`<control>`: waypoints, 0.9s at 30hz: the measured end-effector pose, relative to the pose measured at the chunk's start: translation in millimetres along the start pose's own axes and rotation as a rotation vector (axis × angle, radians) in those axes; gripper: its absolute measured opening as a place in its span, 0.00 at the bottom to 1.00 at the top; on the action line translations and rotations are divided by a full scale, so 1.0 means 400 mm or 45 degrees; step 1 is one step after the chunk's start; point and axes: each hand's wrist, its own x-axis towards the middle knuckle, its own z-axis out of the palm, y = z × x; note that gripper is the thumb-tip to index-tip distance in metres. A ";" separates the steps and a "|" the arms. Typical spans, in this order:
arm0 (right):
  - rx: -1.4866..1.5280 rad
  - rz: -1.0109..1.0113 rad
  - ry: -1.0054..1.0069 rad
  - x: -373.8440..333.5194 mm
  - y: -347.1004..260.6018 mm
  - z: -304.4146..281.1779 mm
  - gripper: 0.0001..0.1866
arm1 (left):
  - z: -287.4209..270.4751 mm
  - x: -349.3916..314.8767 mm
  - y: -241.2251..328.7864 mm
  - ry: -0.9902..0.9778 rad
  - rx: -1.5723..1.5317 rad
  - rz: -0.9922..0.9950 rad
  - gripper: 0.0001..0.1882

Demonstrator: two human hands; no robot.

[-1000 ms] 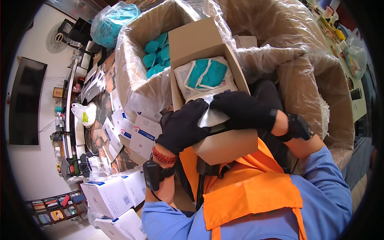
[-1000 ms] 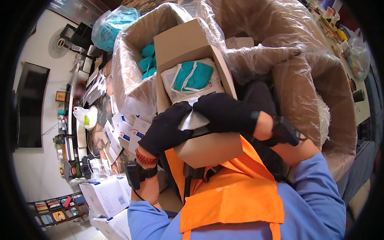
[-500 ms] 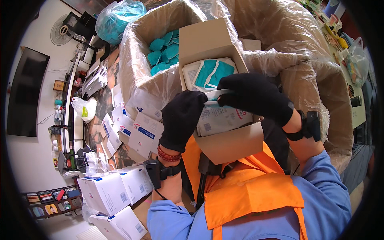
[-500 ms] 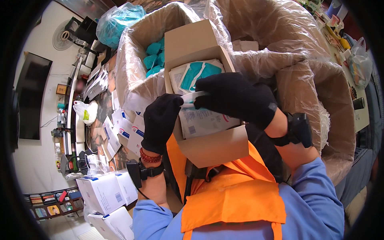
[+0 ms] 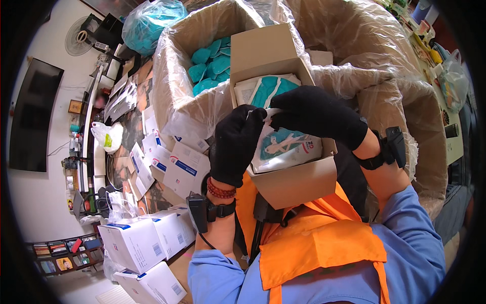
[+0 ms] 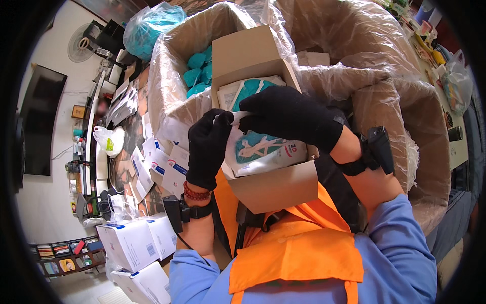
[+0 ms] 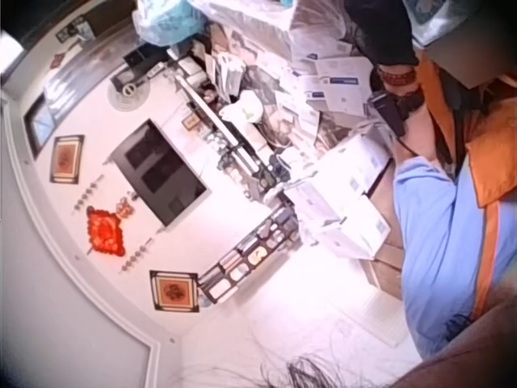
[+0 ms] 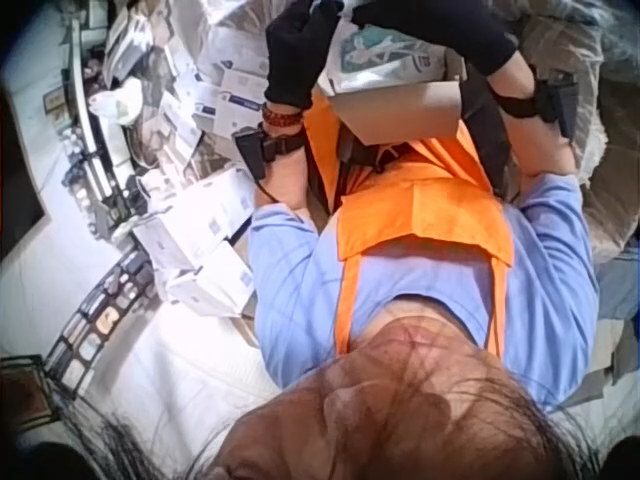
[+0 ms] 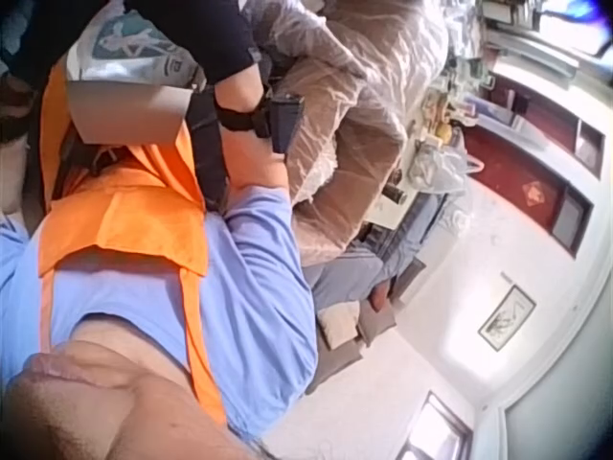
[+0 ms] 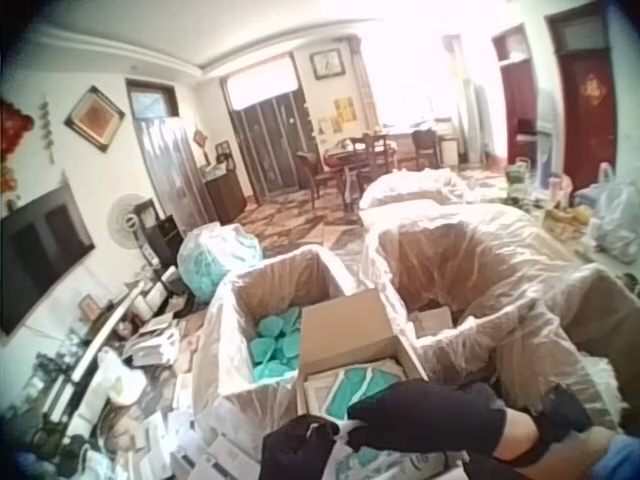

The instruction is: Packing green protective face masks into a small cardboard box from a large bulk container.

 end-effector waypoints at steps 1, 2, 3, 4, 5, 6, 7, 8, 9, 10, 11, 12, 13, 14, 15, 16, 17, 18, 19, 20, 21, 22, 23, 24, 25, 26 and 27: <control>0.004 -0.032 -0.022 0.002 0.003 0.001 0.12 | 0.003 -0.003 0.006 -0.001 0.038 0.004 0.11; 0.009 -0.063 -0.044 0.003 0.006 0.004 0.12 | 0.009 -0.003 0.004 -0.003 0.038 0.003 0.11; 0.009 -0.061 -0.042 0.003 0.005 0.008 0.12 | 0.017 -0.002 0.000 0.012 0.096 -0.051 0.12; 0.051 -0.060 -0.065 0.004 0.004 0.013 0.11 | 0.023 -0.001 -0.004 0.026 0.155 -0.105 0.12; 0.094 -0.059 -0.086 0.004 0.001 0.020 0.10 | 0.027 -0.001 -0.009 0.024 0.155 -0.104 0.12; 0.096 -0.061 -0.088 0.003 -0.003 0.030 0.10 | 0.029 -0.001 -0.016 0.023 0.121 -0.073 0.12; -0.016 -0.114 -0.017 -0.003 -0.012 0.044 0.08 | 0.031 0.000 -0.019 0.023 0.088 -0.043 0.12; -0.128 -0.168 0.055 -0.009 -0.021 0.058 0.08 | 0.036 -0.001 -0.016 0.026 0.089 -0.044 0.12; -0.327 -0.141 0.021 -0.018 -0.030 0.070 0.07 | 0.046 -0.003 -0.006 0.043 0.133 -0.076 0.10; -0.328 -0.138 0.018 -0.029 -0.044 0.073 0.07 | 0.053 -0.006 0.000 0.061 0.177 -0.107 0.08; -0.331 -0.281 -0.005 -0.041 -0.062 0.071 0.07 | 0.053 -0.001 -0.019 0.059 0.173 -0.109 0.08; -0.323 -0.440 -0.025 -0.046 -0.085 0.072 0.07 | 0.035 0.007 -0.053 0.028 0.408 0.246 0.07; -0.352 -0.498 0.018 -0.053 -0.104 0.076 0.07 | 0.025 0.020 -0.072 -0.020 0.631 0.608 0.06; -0.356 -0.497 0.019 -0.059 -0.118 0.068 0.07 | 0.019 0.027 -0.086 -0.020 0.629 0.611 0.06; -0.348 -0.520 0.012 -0.064 -0.131 0.054 0.07 | 0.015 0.035 -0.093 -0.052 0.887 0.617 0.06; -0.340 -0.546 0.000 -0.075 -0.152 0.036 0.06 | 0.011 0.038 -0.098 -0.080 1.144 0.615 0.07; -0.524 -0.617 -0.085 -0.089 -0.177 0.016 0.06 | 0.002 0.045 -0.109 -0.029 1.254 0.687 0.07; -0.526 -0.623 -0.085 -0.095 -0.179 0.012 0.06 | -0.011 0.055 -0.118 0.024 1.368 0.762 0.08; -0.512 -0.576 -0.028 -0.101 -0.179 0.008 0.06 | -0.024 0.061 -0.125 0.006 1.163 0.601 0.08; -0.498 -0.529 0.029 -0.106 -0.180 0.004 0.06 | -0.037 0.057 -0.131 0.012 1.164 0.602 0.08; -0.448 -0.440 0.031 -0.100 -0.169 -0.009 0.07 | -0.040 0.054 -0.116 -0.036 1.236 0.576 0.08; -0.452 -0.443 0.030 -0.093 -0.155 -0.016 0.07 | -0.038 0.053 -0.101 -0.084 1.308 0.549 0.08; -0.488 -0.244 0.054 -0.085 -0.139 -0.017 0.08 | -0.025 0.057 -0.085 -0.014 0.687 -0.203 0.09; -0.525 -0.037 0.081 -0.079 -0.113 -0.014 0.08 | -0.012 0.061 -0.083 -0.019 0.683 -0.197 0.09; -0.346 0.002 0.165 -0.076 -0.086 -0.004 0.09 | -0.012 0.054 -0.075 0.135 0.482 0.085 0.09; -0.343 -0.004 0.168 -0.075 -0.076 -0.003 0.09 | -0.015 0.044 -0.064 0.285 0.276 0.364 0.10; -0.329 0.023 0.157 -0.078 -0.059 -0.005 0.08 | -0.008 0.023 0.010 0.183 0.208 0.384 0.11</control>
